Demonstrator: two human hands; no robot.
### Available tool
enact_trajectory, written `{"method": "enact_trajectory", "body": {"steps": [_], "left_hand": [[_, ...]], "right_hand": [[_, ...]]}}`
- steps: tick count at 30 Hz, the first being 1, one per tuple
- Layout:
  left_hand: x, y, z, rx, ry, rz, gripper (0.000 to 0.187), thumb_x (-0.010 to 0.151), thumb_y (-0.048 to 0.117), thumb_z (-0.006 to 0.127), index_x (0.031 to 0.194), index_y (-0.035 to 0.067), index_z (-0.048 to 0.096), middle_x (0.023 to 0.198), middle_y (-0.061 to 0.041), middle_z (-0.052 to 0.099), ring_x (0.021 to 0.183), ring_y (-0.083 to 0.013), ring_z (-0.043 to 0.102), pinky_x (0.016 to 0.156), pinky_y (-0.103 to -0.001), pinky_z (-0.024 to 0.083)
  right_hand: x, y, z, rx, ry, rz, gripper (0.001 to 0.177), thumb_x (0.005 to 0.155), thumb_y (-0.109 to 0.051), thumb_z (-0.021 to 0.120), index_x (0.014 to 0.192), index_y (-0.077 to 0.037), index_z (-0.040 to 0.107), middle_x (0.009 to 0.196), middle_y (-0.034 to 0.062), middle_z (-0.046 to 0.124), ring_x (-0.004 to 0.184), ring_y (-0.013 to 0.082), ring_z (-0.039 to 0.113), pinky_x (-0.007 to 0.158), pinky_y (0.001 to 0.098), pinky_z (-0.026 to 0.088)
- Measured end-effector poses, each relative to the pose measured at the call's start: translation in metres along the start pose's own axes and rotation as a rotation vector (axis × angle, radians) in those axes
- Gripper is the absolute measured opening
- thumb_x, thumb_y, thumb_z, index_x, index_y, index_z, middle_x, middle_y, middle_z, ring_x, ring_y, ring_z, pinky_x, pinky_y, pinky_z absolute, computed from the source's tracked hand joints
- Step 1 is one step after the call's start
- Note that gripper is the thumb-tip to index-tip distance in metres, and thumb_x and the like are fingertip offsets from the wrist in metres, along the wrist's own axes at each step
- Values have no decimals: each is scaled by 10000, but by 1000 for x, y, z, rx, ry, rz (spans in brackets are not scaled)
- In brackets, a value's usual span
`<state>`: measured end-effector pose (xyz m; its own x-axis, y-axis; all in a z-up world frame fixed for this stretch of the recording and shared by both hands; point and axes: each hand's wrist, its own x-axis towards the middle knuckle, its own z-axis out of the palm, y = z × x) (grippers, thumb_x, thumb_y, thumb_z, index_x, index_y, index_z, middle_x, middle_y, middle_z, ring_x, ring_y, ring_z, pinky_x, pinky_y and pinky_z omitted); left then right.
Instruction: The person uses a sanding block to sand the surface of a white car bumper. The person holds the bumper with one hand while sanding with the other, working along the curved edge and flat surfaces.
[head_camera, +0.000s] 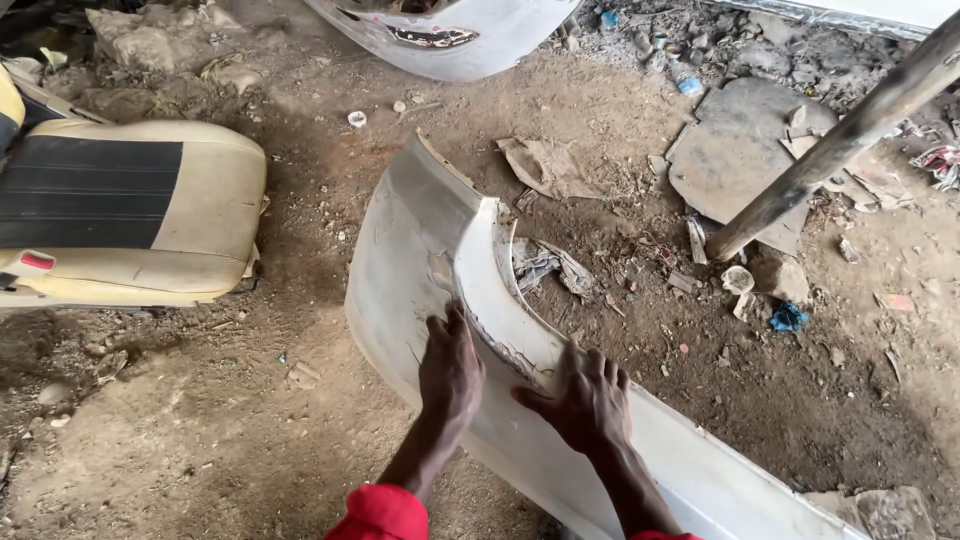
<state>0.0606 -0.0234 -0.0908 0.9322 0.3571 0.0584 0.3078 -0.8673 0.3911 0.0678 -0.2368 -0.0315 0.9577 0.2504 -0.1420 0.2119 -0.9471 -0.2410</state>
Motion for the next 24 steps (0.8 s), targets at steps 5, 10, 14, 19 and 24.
{"method": "enact_trajectory", "body": {"steps": [5,10,14,19,24], "left_hand": [[-11,3,3,-5,35,22,1009,917,59,849,1740,-80,283,1407,-317,554,988,-224,722,791,-249,673],[-6,-9,10,-60,148,97,951,884,-28,780,1707,-132,315,1332,-315,549,1014,-296,705,894,-315,638],[-16,2,12,-19,158,97,876,935,-37,791,1707,-82,381,1243,-237,624,829,-146,666,695,-201,627],[-2,-3,4,46,72,47,1136,859,328,1003,1708,-64,359,1309,-241,605,969,-184,695,884,-237,648],[-28,11,3,68,78,53,1089,891,184,937,1739,-82,308,1344,-243,615,954,-166,683,847,-209,642]], "right_hand": [[-3,1,8,-17,7,14,1210,784,-958,762,1665,-213,399,1422,214,603,1283,420,582,1130,570,432],[-6,2,10,-6,22,19,1198,771,-983,723,1644,-215,434,1431,199,603,1295,423,566,1135,566,417],[-3,3,15,-33,31,9,1282,767,-1006,723,1682,-178,374,1487,220,572,1314,424,571,1138,590,440],[-6,2,14,-30,10,16,1301,761,-1019,708,1686,-171,363,1527,239,541,1359,441,547,1159,609,421],[-9,2,21,-49,42,9,1263,771,-991,737,1662,-162,400,1470,227,577,1307,440,567,1126,585,432]]}}
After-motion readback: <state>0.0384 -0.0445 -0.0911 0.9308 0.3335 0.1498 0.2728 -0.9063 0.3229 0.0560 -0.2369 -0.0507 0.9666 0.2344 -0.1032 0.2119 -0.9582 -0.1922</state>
